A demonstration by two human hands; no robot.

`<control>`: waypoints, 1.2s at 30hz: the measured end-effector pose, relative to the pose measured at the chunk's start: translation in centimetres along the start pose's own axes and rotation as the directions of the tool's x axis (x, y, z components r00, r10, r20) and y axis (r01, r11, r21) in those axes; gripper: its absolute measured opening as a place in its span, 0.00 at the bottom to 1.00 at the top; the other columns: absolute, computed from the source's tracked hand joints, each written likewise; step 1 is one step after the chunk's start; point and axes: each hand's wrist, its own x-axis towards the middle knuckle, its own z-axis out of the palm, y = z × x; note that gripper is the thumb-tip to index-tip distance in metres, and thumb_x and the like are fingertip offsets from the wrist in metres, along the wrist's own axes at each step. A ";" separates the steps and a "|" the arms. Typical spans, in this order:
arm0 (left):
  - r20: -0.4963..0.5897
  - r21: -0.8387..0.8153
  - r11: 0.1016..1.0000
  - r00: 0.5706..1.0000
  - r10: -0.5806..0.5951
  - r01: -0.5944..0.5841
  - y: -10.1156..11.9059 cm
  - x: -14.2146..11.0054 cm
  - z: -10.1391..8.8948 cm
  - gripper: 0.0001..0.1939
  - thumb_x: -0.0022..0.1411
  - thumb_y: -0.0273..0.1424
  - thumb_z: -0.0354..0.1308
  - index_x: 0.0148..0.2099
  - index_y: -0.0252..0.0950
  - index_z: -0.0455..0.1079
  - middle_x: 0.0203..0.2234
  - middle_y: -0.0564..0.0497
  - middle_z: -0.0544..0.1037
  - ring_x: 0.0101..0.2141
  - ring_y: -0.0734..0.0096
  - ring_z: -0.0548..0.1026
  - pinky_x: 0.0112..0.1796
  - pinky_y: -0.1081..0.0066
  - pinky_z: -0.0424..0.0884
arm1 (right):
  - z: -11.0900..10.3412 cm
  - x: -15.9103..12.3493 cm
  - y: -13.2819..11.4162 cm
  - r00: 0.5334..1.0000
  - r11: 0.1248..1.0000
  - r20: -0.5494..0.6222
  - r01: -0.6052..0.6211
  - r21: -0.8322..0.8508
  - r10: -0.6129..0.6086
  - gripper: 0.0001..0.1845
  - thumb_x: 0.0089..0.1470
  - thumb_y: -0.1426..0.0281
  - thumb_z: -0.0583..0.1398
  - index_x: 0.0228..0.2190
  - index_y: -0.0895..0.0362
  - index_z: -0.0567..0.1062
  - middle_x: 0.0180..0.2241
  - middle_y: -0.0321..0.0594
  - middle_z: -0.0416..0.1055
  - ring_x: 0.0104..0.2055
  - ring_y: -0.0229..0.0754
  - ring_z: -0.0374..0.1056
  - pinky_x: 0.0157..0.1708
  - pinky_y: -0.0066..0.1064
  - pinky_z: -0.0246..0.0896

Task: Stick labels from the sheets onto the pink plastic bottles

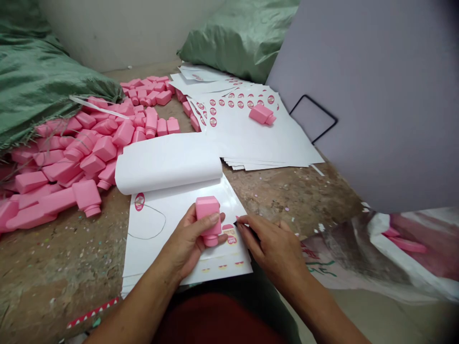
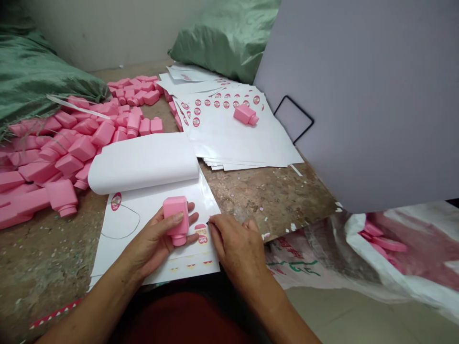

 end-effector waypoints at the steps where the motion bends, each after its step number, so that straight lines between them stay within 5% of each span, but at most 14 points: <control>1: -0.002 -0.007 1.000 1.000 -0.004 0.004 0.1 0.0 0.0 0.16 0.55 0.30 0.67 0.46 0.39 0.71 0.58 0.44 0.69 0.58 0.50 0.67 0.51 0.50 0.73 | 0.0 0.0 0.1 1.000 0.999 0.011 -0.023 0.029 0.022 0.13 0.63 0.68 0.52 0.35 0.53 0.76 0.33 0.39 0.79 0.32 0.45 0.73 0.30 0.35 0.52; 7: -0.064 -0.124 0.992 0.997 -0.034 0.026 0.4 0.0 0.3 0.19 0.58 0.27 0.63 0.52 0.35 0.69 0.58 0.40 0.70 0.55 0.52 0.72 0.52 0.53 0.73 | -0.6 -0.1 0.9 0.968 0.898 0.167 -0.236 0.372 0.185 0.13 0.63 0.64 0.52 0.38 0.52 0.76 0.35 0.38 0.79 0.36 0.45 0.74 0.32 0.33 0.62; 18: -0.054 -0.198 0.979 0.996 -0.065 0.053 0.4 0.1 0.1 0.19 0.59 0.27 0.63 0.53 0.35 0.68 0.59 0.40 0.69 0.57 0.51 0.70 0.55 0.45 0.69 | 0.4 -0.3 0.6 1.000 0.998 -0.010 -0.003 0.056 0.003 0.14 0.64 0.68 0.50 0.37 0.54 0.76 0.37 0.39 0.80 0.33 0.45 0.74 0.31 0.36 0.53; 36: -0.045 -0.206 0.977 0.997 -0.059 0.049 0.4 0.1 0.0 0.19 0.57 0.26 0.63 0.52 0.35 0.68 0.58 0.40 0.69 0.57 0.50 0.70 0.54 0.44 0.69 | 0.5 -0.5 0.3 1.000 1.000 -0.023 -0.009 -0.009 0.008 0.15 0.66 0.66 0.50 0.37 0.54 0.76 0.36 0.40 0.80 0.30 0.44 0.72 0.31 0.36 0.52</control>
